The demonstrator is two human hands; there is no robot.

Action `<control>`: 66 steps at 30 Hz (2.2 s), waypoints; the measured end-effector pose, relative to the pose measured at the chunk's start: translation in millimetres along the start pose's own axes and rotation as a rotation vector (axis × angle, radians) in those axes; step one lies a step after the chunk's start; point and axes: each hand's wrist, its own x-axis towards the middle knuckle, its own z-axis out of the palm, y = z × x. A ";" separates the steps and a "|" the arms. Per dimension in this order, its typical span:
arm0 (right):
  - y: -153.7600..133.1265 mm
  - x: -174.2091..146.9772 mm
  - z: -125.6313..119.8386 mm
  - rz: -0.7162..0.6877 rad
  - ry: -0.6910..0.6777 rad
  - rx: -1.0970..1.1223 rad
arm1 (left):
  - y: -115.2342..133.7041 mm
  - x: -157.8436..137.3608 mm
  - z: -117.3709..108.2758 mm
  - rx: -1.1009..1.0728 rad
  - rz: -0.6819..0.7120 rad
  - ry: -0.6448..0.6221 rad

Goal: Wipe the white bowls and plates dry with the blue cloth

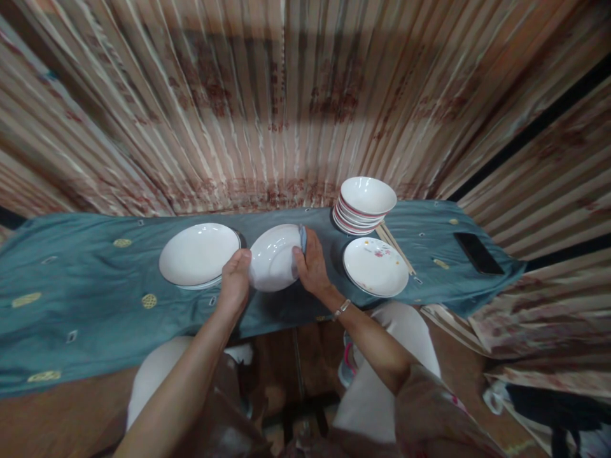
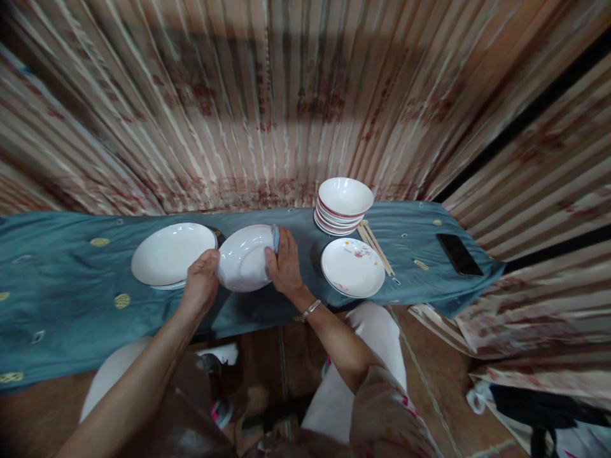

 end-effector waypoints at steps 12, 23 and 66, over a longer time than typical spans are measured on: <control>-30.4 18.0 -20.1 -0.160 -0.081 -0.106 | -6.5 -0.3 1.8 0.010 0.013 -0.074; -58.5 4.4 -12.5 -0.349 -0.214 -0.244 | -5.8 1.8 1.7 -0.043 0.000 -0.065; 10.6 -2.1 -5.4 0.063 -0.022 0.243 | -5.5 3.7 4.9 -0.208 -0.056 0.035</control>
